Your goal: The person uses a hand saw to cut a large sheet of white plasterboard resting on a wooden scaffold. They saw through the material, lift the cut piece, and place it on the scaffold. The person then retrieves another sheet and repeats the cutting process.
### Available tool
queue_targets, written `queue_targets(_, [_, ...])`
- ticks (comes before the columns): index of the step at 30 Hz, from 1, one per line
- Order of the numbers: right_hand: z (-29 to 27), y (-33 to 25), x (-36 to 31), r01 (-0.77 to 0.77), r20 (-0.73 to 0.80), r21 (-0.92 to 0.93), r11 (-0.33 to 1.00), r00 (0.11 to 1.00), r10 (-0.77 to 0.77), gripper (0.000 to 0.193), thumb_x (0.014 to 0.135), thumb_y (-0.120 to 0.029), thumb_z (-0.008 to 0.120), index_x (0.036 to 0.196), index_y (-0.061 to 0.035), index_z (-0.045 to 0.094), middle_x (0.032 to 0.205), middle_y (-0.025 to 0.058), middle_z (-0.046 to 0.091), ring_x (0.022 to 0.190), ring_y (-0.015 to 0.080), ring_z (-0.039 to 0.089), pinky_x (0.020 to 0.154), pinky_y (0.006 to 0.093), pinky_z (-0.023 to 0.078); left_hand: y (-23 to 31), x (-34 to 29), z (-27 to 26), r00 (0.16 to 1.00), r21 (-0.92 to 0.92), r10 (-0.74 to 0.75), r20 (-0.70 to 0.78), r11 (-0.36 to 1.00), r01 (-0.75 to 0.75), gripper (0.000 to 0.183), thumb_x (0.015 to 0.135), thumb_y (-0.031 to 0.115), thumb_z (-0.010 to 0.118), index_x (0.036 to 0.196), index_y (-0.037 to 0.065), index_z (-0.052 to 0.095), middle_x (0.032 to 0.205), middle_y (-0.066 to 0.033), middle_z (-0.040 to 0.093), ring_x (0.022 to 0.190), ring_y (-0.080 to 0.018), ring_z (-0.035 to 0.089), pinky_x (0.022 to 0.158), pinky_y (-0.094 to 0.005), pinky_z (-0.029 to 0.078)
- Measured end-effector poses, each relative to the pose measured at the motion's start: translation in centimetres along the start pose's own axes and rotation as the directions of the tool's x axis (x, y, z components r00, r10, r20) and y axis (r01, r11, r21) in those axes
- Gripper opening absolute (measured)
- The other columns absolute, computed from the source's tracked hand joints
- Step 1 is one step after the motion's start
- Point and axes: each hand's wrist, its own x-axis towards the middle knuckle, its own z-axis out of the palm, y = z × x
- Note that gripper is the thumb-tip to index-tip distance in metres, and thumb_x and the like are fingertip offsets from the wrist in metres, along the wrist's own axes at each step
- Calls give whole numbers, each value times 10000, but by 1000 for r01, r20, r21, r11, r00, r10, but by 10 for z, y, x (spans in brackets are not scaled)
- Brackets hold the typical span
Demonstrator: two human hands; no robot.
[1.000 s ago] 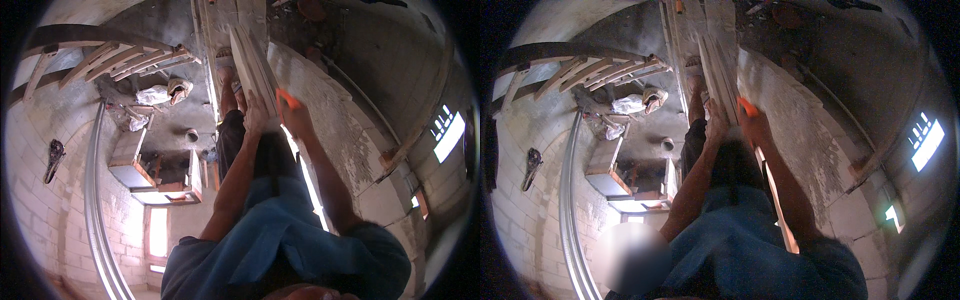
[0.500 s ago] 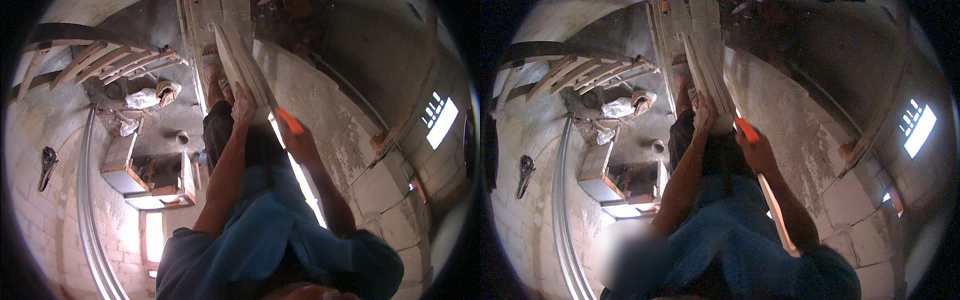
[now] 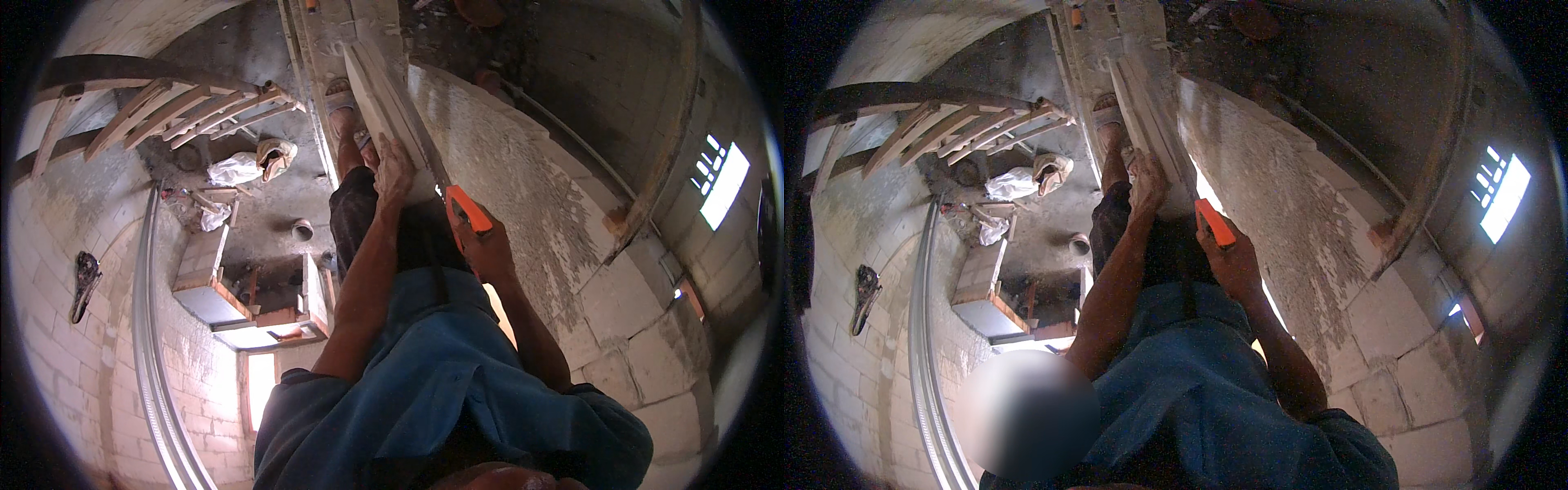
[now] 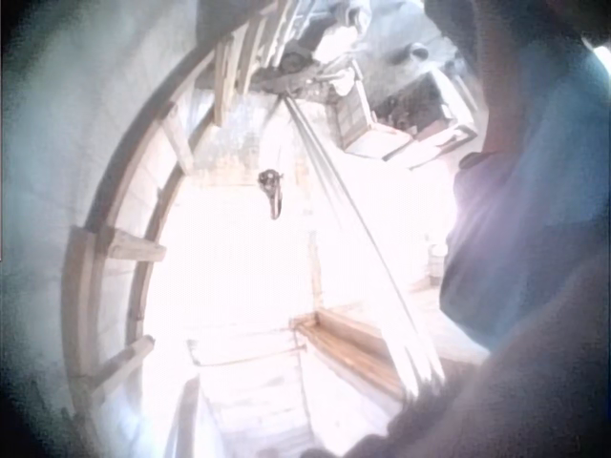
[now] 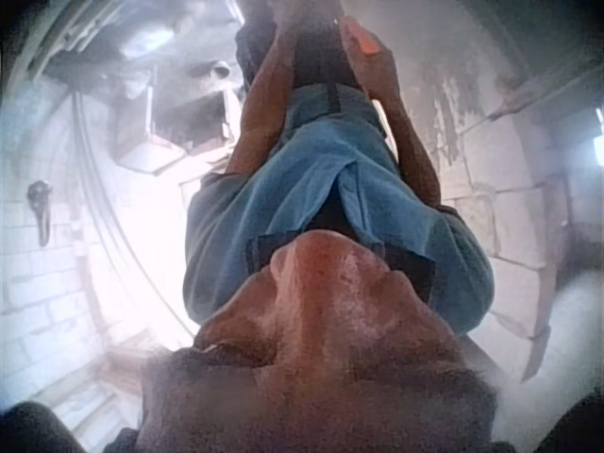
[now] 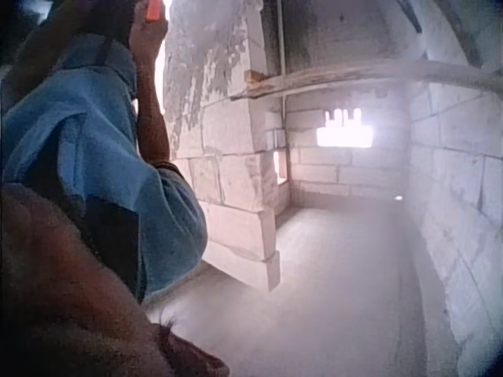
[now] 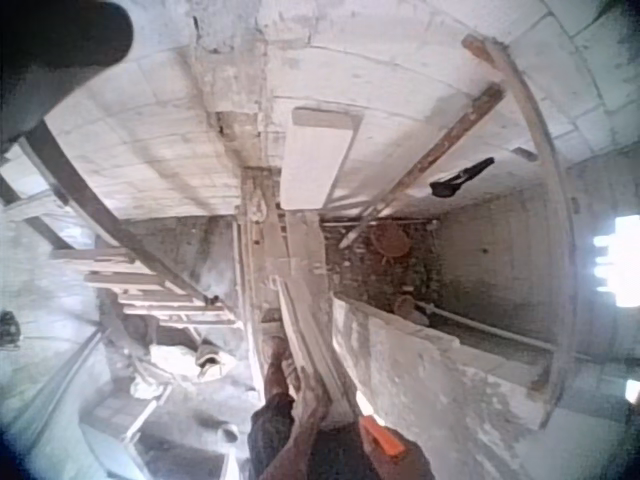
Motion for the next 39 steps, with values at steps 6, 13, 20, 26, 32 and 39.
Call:
queue_targets(6, [-16,-27,-18,-246,102,-33,969,963,248,441,943,-244,662,1319,-18,609,976,64,690,877,145,628,800,315,499,37,-20,-24,989,-45,-147,12,988,148,757,1027,603,196,1611,123,144,1586,-224,337,1405,-487,380,1140,-554,315])
queue_targets(13, [20,-10,7,47,12,-93,995,999,-46,412,948,-294,640,1248,-13,626,1094,232,699,1043,361,683,886,433,522,8,-9,-14,994,-28,-99,-46,995,98,744,1028,600,202,1609,136,162,1588,-207,344,1390,-473,408,1125,-557,333])
queue_targets(20, [110,2,253,73,-26,-244,967,996,-82,428,939,-329,622,1174,27,657,903,265,695,862,353,721,729,443,534,40,-28,-33,969,-124,-225,99,964,236,709,1028,580,231,1604,170,188,1537,-230,412,1348,-448,468,1105,-511,378])
queue_targets(26, [123,-32,268,41,24,-185,982,999,-37,390,887,-272,635,1133,29,670,832,236,714,758,381,722,660,462,553,44,-33,-46,976,-10,-207,69,978,208,715,1029,583,207,1608,166,159,1552,-250,367,1340,-473,464,1091,-529,382])
queue_targets(32, [74,9,136,98,108,-279,955,992,-70,396,936,-254,617,1241,-1,617,1016,279,684,962,417,683,808,455,530,-17,1,-11,996,21,-67,-66,997,69,738,1025,585,201,1609,136,145,1559,-245,369,1352,-506,432,1113,-539,353])
queue_targets(39, [20,17,1,122,56,-126,985,992,-116,436,979,-250,596,1336,-2,568,1145,228,682,1076,341,673,912,418,508,25,-28,-25,988,-88,-152,-19,985,149,726,1031,567,231,1605,126,168,1585,-233,330,1368,-514,409,1124,-547,336])
